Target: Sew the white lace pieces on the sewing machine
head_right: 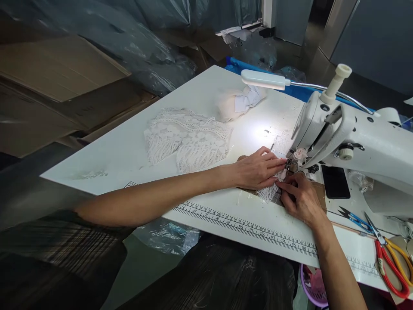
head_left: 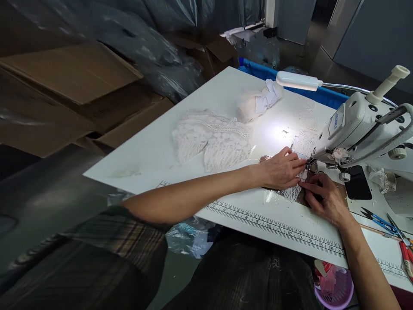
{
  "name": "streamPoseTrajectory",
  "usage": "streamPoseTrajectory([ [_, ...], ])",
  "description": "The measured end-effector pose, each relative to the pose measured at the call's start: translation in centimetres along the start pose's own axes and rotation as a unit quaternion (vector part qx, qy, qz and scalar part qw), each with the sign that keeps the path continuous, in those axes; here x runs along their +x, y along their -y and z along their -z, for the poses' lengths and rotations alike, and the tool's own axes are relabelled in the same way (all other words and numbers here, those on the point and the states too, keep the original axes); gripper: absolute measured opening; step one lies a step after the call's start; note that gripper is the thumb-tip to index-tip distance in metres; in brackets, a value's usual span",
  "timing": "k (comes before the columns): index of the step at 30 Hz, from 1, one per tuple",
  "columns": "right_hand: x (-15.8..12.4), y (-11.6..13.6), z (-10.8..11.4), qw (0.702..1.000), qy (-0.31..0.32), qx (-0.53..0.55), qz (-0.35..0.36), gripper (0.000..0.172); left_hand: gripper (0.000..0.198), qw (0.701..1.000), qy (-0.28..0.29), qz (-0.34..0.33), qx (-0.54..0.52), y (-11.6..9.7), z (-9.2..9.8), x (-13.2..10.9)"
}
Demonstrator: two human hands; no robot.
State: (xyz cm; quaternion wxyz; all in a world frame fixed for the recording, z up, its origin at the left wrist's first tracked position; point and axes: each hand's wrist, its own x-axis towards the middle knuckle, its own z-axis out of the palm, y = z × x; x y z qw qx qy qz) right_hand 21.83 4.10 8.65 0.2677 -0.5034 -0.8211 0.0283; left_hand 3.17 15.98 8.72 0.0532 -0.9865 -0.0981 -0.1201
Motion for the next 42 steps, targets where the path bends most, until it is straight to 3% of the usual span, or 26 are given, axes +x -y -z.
streamPoseTrajectory([
  [6, 0.0, 0.0, -0.1, 1.000, -0.002, 0.011, -0.014, 0.032, 0.030, 0.998, -0.051, 0.023, -0.004, -0.6, -0.1, -0.1],
  [10, 0.1, 0.0, 0.0, 1.000, 0.002, 0.002, -0.005, 0.030, 0.029, 0.996, -0.079, -0.023, -0.016, -0.5, -0.4, -0.1],
  [14, 0.1, 0.1, 0.1, 1.000, 0.008, -0.013, 0.007, 0.029, 0.030, 0.995, -0.079, -0.042, -0.034, -0.2, -0.7, -0.3],
  [23, -0.1, -0.2, 0.0, 0.997, 0.025, -0.058, -0.039, 0.032, 0.030, 0.998, -0.014, 0.023, -0.058, -0.4, -0.2, -0.3],
  [30, -0.2, -0.5, -0.5, 0.994, 0.020, -0.083, -0.063, 0.034, 0.035, 0.998, 0.001, 0.046, -0.039, -0.4, -0.2, 0.0],
  [38, 0.1, -0.5, -1.0, 0.993, 0.010, -0.081, -0.089, 0.036, 0.037, 0.996, -0.022, 0.080, -0.041, -0.7, -0.9, 0.1],
  [42, 0.0, -0.6, -0.3, 0.994, 0.004, -0.038, -0.102, 0.036, 0.036, 0.994, -0.071, 0.074, -0.046, 0.2, -1.1, 0.0],
])
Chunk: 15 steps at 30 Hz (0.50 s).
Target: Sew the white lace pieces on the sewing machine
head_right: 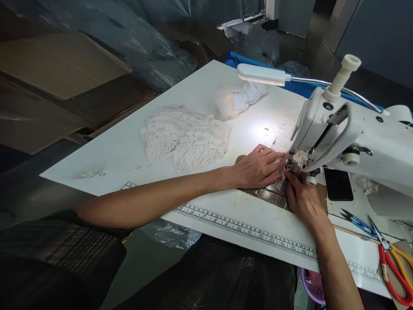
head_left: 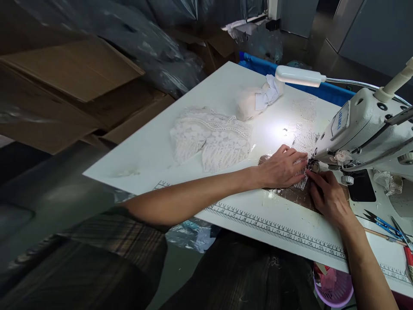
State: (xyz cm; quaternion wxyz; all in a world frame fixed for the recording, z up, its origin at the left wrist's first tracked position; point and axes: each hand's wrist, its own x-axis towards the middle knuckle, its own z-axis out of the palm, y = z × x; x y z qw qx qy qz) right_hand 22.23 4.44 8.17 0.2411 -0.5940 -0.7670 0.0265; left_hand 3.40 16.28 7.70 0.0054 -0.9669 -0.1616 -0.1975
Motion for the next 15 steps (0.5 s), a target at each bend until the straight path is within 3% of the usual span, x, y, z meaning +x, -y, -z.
streamPoseTrajectory([
  [4, -0.3, -0.6, 0.6, 0.998, -0.030, 0.029, -0.045, 0.038, 0.032, 0.998, -0.070, 0.007, 0.007, 1.9, 0.7, 0.0],
  [7, -0.5, -0.8, 0.6, 0.995, -0.051, 0.045, -0.074, 0.038, 0.026, 0.996, -0.090, -0.016, -0.011, 2.7, 1.2, -0.2],
  [12, -0.5, -1.1, 0.0, 0.993, -0.072, 0.048, -0.077, 0.036, 0.018, 0.982, -0.042, -0.134, -0.124, 2.1, 1.7, -0.5],
  [15, -0.5, -1.2, -0.1, 0.993, -0.080, 0.046, -0.070, 0.036, 0.016, 0.976, 0.001, -0.152, -0.153, 1.8, 1.5, -0.6],
])
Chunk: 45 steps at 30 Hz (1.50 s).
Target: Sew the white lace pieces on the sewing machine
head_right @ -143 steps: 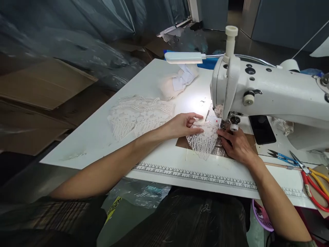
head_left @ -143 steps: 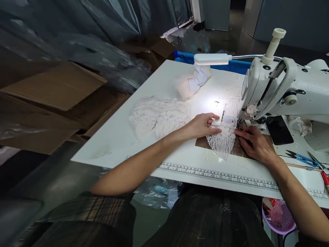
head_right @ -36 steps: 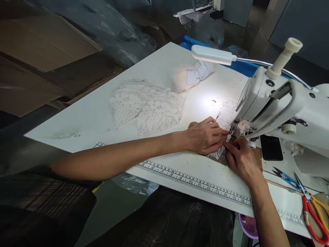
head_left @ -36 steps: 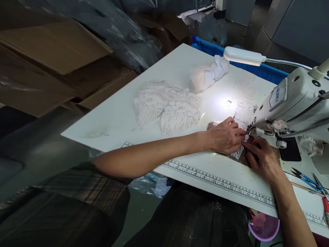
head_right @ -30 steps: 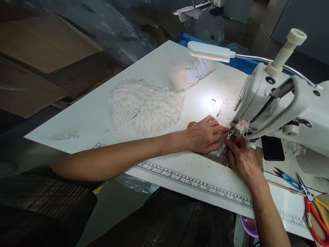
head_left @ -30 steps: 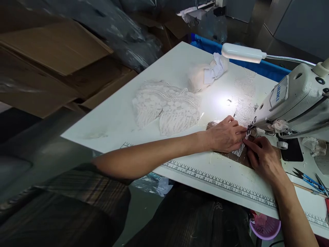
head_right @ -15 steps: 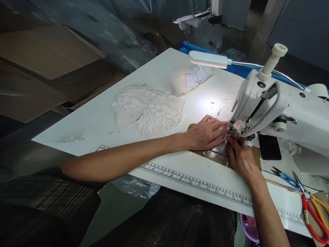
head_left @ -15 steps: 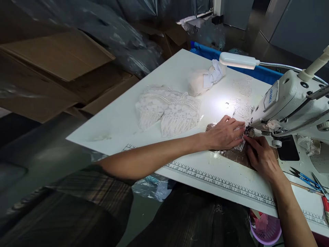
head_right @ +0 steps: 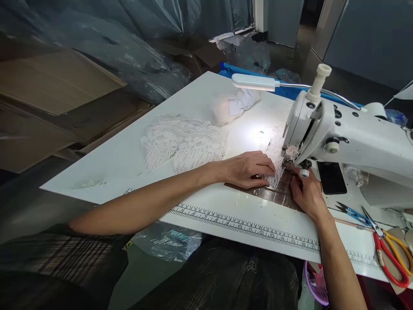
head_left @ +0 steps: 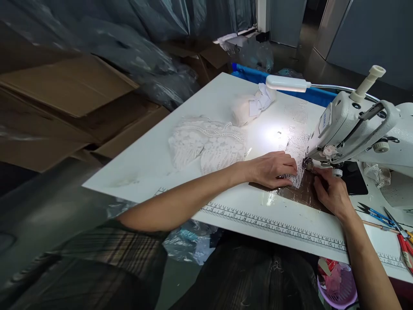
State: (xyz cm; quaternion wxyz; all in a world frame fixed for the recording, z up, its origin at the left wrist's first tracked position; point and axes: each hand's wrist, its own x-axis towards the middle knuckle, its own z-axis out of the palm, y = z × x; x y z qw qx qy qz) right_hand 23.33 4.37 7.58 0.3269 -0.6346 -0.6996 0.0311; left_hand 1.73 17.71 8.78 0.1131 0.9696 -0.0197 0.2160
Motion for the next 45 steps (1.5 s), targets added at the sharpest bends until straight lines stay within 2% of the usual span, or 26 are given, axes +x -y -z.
streamPoseTrajectory([
  [3, 0.1, 0.5, 0.3, 1.000, 0.004, 0.004, 0.010, 0.033, 0.017, 1.000, 0.006, 0.022, -0.003, 0.0, -0.4, 0.0],
  [5, 0.1, 1.2, 0.5, 0.999, 0.035, 0.019, 0.022, 0.030, 0.019, 0.999, 0.002, 0.038, -0.001, 0.0, -0.6, 0.1],
  [8, 0.2, 2.3, 0.4, 0.994, 0.086, 0.050, 0.038, 0.035, 0.022, 0.999, 0.000, 0.053, -0.005, -0.1, -0.5, 0.4],
  [13, 0.4, 2.9, -0.2, 0.996, 0.067, 0.042, 0.033, 0.023, 0.021, 0.999, -0.017, 0.043, 0.004, -0.3, -0.3, 0.5],
  [18, 0.5, 2.4, 0.1, 0.998, 0.037, 0.011, 0.041, 0.022, 0.024, 0.996, -0.088, 0.022, -0.001, -0.4, -0.5, 0.5],
  [21, 0.3, 2.2, 0.2, 0.994, 0.073, -0.027, 0.078, 0.029, 0.025, 0.988, -0.144, 0.044, -0.041, -0.6, -0.5, 0.6],
  [23, 0.1, 2.1, 0.1, 0.987, 0.101, -0.052, 0.115, 0.034, 0.024, 0.985, -0.159, 0.040, -0.050, -0.6, -0.4, 0.6],
  [26, 0.0, 2.1, 0.2, 0.980, 0.117, -0.062, 0.147, 0.033, 0.023, 0.989, -0.143, -0.008, -0.041, -0.6, -0.4, 0.7],
  [30, 0.0, 2.1, 0.4, 0.979, 0.130, -0.036, 0.150, 0.029, 0.019, 0.993, -0.103, -0.054, -0.003, -0.4, -0.8, 0.5],
  [37, -0.2, 2.1, 0.5, 0.977, 0.136, -0.002, 0.163, 0.031, 0.021, 0.999, -0.027, -0.019, 0.032, -0.5, -1.5, 0.3],
  [40, -0.2, 1.9, 0.6, 0.981, 0.135, 0.022, 0.136, 0.032, 0.024, 0.998, -0.027, -0.029, 0.047, -0.6, -1.5, 0.4],
  [45, -0.3, 1.1, 0.1, 0.994, 0.089, 0.004, 0.059, 0.039, 0.022, 0.997, -0.003, -0.035, 0.075, -0.7, -1.3, 0.4],
])
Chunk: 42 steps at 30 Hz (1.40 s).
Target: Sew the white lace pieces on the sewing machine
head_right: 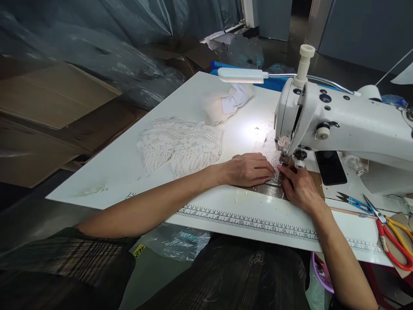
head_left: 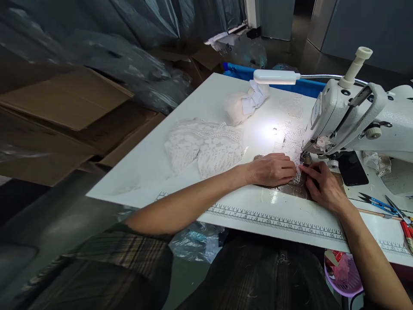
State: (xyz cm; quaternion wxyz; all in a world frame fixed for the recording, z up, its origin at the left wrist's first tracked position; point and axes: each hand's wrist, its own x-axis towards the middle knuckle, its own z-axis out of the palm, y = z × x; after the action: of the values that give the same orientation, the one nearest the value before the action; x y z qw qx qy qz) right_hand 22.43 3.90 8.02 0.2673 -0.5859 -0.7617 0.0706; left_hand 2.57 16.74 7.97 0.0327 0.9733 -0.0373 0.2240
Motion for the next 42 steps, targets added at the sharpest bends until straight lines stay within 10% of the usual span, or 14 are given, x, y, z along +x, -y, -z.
streamPoseTrajectory([
  [42, 0.5, -0.1, -0.3, 0.995, 0.040, -0.091, -0.009, 0.043, 0.036, 0.991, 0.050, 0.025, 0.121, -1.4, 0.1, 0.1],
])
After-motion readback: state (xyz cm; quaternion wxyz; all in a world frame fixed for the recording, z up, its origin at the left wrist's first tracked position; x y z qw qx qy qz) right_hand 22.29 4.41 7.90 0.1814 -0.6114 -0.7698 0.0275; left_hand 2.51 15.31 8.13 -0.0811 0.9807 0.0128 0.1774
